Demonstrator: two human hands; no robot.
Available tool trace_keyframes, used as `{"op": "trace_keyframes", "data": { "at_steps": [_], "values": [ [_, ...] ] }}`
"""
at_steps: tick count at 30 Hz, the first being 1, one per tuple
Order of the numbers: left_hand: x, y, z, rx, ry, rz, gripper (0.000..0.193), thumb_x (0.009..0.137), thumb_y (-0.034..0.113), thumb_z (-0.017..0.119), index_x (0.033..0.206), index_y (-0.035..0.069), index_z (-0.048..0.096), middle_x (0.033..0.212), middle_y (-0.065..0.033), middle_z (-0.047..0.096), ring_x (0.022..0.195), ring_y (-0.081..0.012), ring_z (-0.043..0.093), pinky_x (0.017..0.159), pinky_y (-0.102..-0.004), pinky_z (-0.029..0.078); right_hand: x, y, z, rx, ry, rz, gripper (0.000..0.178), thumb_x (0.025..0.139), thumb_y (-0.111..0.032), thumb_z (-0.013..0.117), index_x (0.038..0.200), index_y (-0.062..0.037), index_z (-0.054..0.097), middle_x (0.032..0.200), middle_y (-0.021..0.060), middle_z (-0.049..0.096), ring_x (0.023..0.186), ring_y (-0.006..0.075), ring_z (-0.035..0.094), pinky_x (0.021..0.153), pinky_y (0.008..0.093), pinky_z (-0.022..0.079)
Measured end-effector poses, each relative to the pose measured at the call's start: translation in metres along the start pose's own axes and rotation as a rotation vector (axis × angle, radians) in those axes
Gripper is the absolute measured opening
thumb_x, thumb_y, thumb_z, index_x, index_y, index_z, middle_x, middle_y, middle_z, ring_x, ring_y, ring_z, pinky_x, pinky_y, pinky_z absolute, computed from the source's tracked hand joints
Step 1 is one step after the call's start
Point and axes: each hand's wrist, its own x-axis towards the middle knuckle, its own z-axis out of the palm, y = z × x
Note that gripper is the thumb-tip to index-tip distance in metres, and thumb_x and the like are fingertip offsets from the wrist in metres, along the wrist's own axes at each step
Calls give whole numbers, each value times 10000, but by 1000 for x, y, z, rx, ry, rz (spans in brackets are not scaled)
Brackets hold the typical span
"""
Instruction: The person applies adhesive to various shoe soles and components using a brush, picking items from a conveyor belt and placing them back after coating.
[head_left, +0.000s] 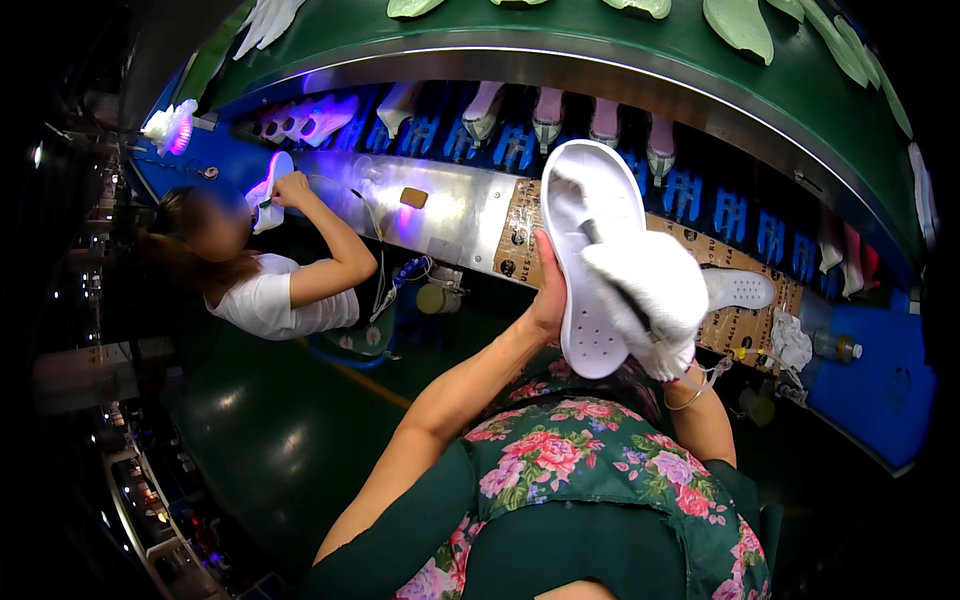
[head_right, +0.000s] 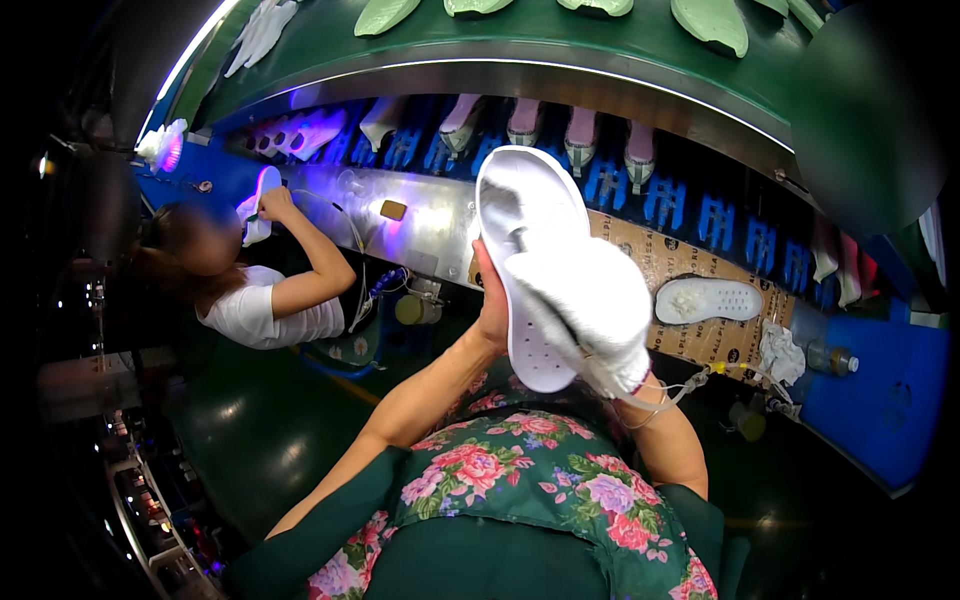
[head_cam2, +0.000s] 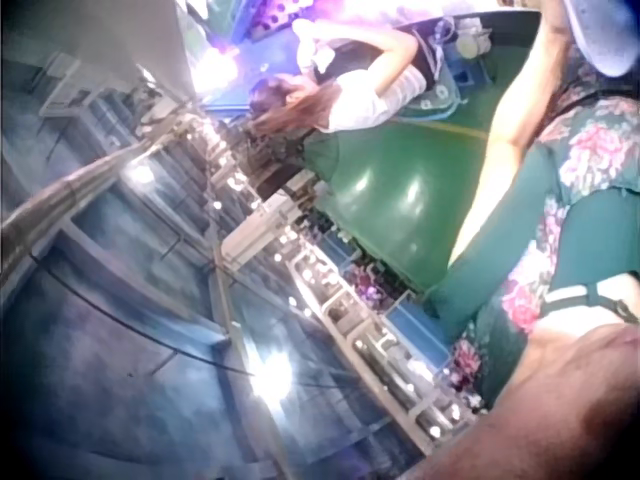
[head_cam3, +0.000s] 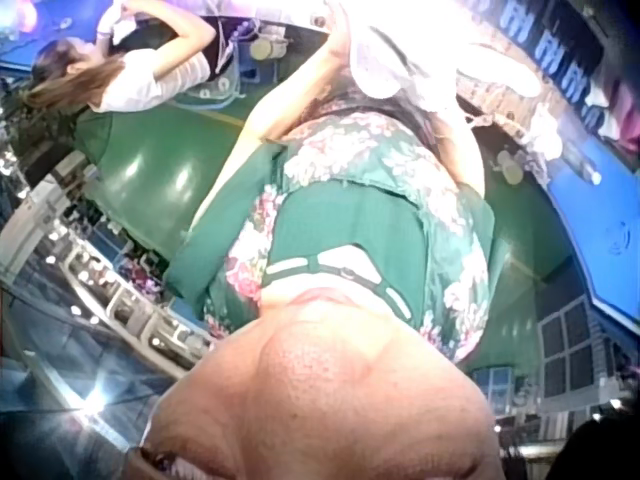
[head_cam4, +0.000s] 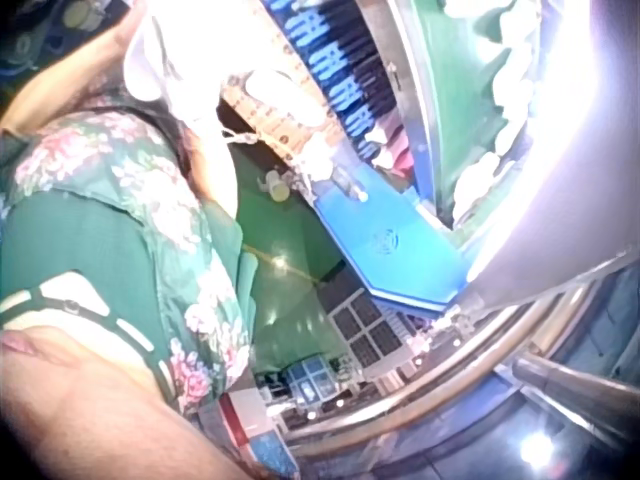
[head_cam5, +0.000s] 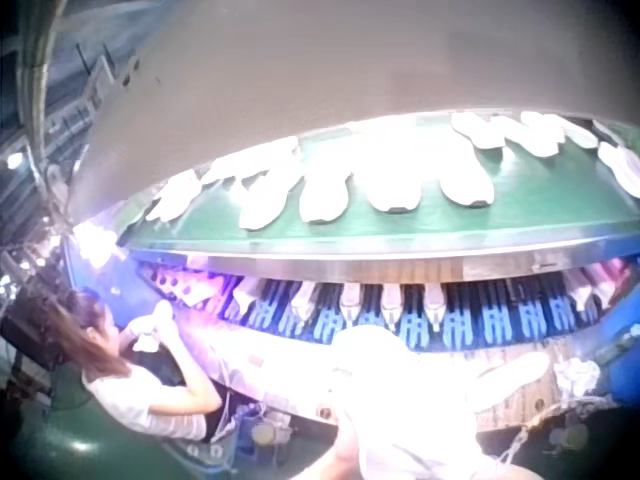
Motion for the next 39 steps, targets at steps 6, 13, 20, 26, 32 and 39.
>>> {"op": "trace_keyframes", "data": {
  "at_steps": [6, 13, 20, 26, 32, 39],
  "values": [
    [4, 3, -20, -28, 32, 192, 1058, 824, 889, 145, 1524, 108, 282, 1428, -117, 483, 1306, -260, 491, 1098, -427, 414, 1, 4, 3, 143, 104, 94, 215, 718, -9, 764, 930, -37, 742, 928, 123, 731, 837, 265, 700, 773, 352, 548],
    [8, -3, -45, -12, -9, 186, 1086, 812, 905, 192, 1531, 94, 261, 1433, -121, 472, 1284, -271, 505, 1071, -443, 439, -21, 0, 17, 181, -83, 58, 344, 737, -74, 792, 1071, -147, 753, 1022, 102, 730, 952, 290, 693, 866, 397, 538],
    [21, 17, -44, -136, -213, 210, 1135, 767, 945, 192, 1438, 46, 361, 1219, -201, 576, 1090, -300, 600, 909, -450, 525, -33, 9, 23, 6, -61, -30, 345, 749, -60, 766, 1089, -112, 743, 1059, 90, 731, 960, 305, 696, 840, 383, 547],
    [20, 25, -48, -244, -155, 160, 1278, 589, 1048, 217, 1192, -39, 513, 943, -213, 629, 811, -318, 656, 705, -444, 567, -29, 8, 13, 159, -129, 84, 313, 725, -87, 801, 1035, -114, 764, 973, 80, 743, 894, 272, 710, 803, 364, 554],
    [25, 36, -50, -303, -301, 71, 1289, 555, 1053, 286, 1119, -76, 549, 913, -209, 636, 838, -332, 652, 718, -447, 560, -34, 2, 26, 169, -107, -80, 328, 753, -75, 771, 1072, -146, 747, 975, 54, 733, 855, 256, 704, 751, 357, 539],
    [35, 43, -53, -349, -400, 123, 1275, 524, 1052, 357, 1110, -63, 552, 941, -232, 642, 881, -361, 637, 694, -474, 555, -42, -1, 33, 84, -83, -57, 336, 717, -57, 786, 1035, -161, 762, 940, 63, 732, 849, 268, 704, 738, 356, 547]
  ]
}}
